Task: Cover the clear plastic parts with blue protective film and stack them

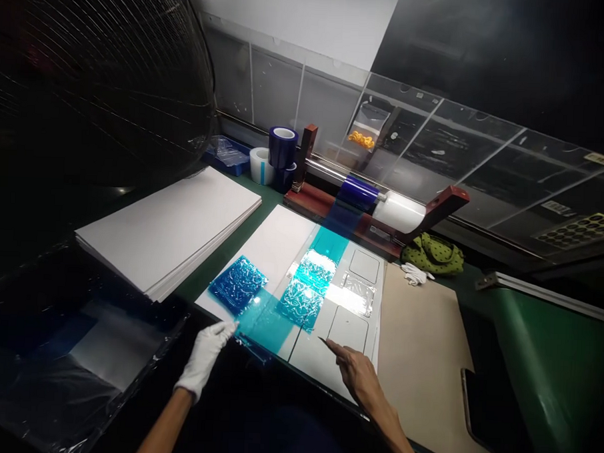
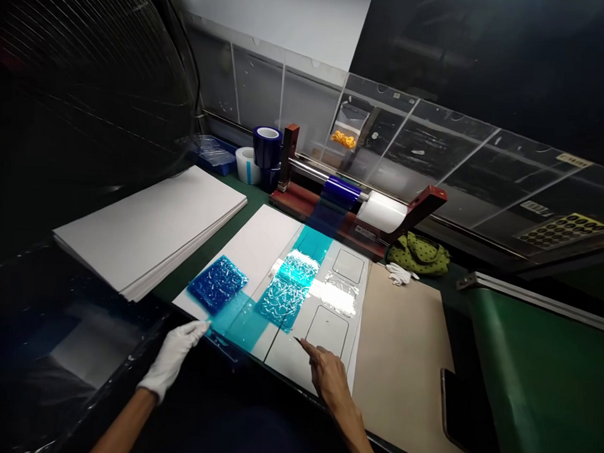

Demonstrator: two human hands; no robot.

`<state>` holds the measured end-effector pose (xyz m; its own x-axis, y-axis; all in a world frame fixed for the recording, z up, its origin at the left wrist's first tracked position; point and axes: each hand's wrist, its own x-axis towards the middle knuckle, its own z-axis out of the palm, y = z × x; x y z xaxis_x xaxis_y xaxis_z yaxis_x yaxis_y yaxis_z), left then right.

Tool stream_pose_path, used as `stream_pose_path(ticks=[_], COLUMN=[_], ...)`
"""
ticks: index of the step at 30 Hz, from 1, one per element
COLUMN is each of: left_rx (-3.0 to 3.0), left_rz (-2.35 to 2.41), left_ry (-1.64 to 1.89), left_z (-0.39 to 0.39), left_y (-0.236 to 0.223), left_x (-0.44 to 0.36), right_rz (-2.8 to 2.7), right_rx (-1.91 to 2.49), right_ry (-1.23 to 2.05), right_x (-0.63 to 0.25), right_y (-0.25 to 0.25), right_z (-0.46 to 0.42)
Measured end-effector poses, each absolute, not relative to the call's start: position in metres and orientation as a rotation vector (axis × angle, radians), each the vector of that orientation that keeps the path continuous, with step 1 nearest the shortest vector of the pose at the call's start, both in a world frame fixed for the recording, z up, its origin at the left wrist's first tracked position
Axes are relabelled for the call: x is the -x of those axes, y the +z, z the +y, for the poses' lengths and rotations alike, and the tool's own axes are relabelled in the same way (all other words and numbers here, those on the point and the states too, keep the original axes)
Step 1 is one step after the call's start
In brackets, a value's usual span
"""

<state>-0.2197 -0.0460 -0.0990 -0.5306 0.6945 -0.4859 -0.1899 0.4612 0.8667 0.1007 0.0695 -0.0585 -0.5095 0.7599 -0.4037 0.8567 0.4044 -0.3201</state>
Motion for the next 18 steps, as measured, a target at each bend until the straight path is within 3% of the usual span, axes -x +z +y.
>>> stream_pose_path(ticks=[8,18], left_rx=[-0.466,-0.611], left_rz=[1.835,1.925], left_ry=[1.328,1.213], left_z=[-0.007,0.022], left_y=[-0.109,-0.116], left_x=[0.328,0.332], right_rz=[2.581,2.582], right_rx=[-1.495,-1.512], right_ry=[-0.784,-0.793], right_x=[-0.088,-0.082], right_y=[-0.058,-0.064], right_z=[0.069,0.073])
